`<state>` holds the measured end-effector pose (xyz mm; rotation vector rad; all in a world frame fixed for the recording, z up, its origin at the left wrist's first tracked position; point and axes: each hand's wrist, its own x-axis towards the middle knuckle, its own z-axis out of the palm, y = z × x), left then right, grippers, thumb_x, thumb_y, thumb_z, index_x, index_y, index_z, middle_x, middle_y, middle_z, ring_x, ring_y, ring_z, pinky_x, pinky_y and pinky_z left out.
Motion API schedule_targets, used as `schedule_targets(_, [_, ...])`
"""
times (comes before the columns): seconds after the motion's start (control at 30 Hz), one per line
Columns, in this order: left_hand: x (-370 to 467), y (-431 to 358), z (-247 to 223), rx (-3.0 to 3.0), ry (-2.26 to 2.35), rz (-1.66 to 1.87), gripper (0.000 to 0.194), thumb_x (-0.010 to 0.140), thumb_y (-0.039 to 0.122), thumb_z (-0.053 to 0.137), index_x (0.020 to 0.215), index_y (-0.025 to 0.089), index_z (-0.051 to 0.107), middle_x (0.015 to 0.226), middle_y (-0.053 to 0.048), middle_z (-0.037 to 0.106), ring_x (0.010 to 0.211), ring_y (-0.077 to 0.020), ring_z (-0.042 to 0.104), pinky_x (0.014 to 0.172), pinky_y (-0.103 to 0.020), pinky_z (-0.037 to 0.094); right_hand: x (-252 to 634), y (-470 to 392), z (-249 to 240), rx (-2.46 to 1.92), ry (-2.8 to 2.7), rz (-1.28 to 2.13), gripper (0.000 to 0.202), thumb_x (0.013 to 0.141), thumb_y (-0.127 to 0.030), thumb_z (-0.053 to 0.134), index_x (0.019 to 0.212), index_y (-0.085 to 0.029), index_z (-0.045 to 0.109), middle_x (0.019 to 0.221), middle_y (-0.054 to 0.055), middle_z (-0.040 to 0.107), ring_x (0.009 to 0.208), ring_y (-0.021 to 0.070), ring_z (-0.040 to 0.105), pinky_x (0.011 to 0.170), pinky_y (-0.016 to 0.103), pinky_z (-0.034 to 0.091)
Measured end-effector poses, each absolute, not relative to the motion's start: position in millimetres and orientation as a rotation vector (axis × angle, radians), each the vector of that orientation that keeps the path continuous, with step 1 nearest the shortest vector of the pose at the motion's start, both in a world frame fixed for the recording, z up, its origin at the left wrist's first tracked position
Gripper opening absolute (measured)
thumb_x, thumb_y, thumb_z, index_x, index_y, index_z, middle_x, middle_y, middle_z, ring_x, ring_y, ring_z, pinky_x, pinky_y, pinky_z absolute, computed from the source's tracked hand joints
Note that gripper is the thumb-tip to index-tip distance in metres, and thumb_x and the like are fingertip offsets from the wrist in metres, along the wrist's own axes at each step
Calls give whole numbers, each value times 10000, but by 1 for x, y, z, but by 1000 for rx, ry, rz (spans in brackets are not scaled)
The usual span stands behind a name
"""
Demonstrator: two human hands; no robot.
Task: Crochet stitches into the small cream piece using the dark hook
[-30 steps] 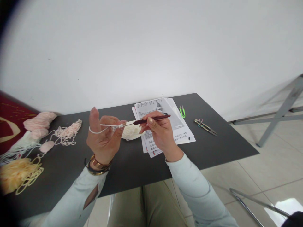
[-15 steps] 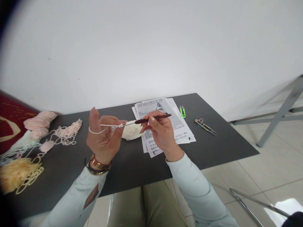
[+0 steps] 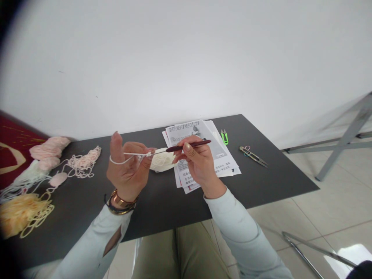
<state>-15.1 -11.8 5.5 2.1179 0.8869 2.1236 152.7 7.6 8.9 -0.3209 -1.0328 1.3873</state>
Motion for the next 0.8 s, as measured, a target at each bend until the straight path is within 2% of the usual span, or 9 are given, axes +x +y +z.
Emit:
schedule_targets(0.2, [-14, -14, 7, 2042, 799, 2074, 837, 755, 37, 695, 1482, 311, 382, 812, 10, 670, 759, -162, 642, 697, -316, 574, 152, 8, 9, -317, -989, 1418, 117, 823, -333, 743, 830, -221, 711, 697, -38, 677, 604, 90, 639, 528, 211, 620])
schedule_targets(0.5, [-12, -15, 15, 1797, 761, 1780, 811, 786, 128, 727, 1485, 346, 378, 740, 17, 563, 637, -121, 524, 580, -248, 477, 153, 9, 11, -452, -905, 1448, 184, 778, -360, 777, 792, -193, 702, 597, -49, 667, 514, 67, 618, 513, 168, 608])
schedule_targets(0.8, [-12, -17, 20, 1457, 648, 1557, 819, 798, 146, 732, 1496, 338, 350, 729, 30, 564, 622, -99, 523, 581, -218, 481, 152, 11, 11, -547, -838, 1489, 232, 748, -386, 796, 795, -183, 693, 575, -48, 686, 489, 70, 640, 530, 163, 607])
